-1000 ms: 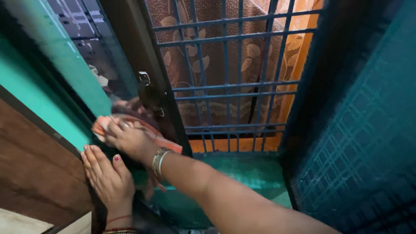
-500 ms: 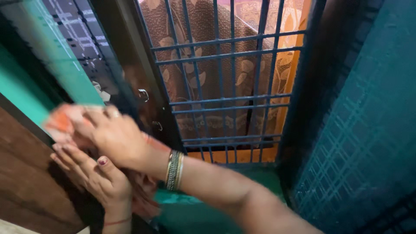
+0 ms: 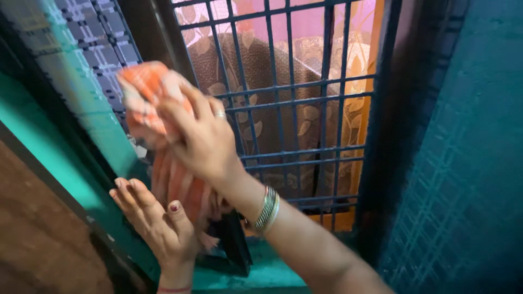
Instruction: The person cleans a window with a metal grille using a cloth. They wipe the metal frame and the glass pane, moving the cloth back and forth to remove dirt.
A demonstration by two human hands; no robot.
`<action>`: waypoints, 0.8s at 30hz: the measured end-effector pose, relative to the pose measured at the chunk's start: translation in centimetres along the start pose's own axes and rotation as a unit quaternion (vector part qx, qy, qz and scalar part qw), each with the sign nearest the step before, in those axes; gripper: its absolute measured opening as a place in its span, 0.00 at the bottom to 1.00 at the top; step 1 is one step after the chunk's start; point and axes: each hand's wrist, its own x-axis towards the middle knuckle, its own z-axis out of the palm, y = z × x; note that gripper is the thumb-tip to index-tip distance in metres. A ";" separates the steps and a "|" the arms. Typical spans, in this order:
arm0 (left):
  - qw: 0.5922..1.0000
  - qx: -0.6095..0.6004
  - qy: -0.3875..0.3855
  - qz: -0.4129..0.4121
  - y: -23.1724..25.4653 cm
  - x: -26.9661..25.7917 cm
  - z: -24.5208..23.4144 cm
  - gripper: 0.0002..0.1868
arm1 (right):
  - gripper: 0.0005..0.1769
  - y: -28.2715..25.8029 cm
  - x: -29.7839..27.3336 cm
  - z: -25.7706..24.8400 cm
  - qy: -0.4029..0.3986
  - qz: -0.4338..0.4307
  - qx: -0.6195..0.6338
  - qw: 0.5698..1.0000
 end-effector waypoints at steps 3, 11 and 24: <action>1.000 0.000 0.001 0.012 0.0 0.4 0.2 0.37 | 0.29 -0.1 -0.3 -0.4 -0.028 0.027 0.004 0.999; 1.000 -0.023 -0.018 0.004 1.0 0.7 0.9 0.39 | 0.33 1.3 6.8 1.2 0.012 0.009 0.002 1.000; 0.997 -0.064 -0.026 0.032 1.2 1.2 2.1 0.38 | 0.31 0.9 -2.7 -2.9 -0.077 0.117 0.064 0.988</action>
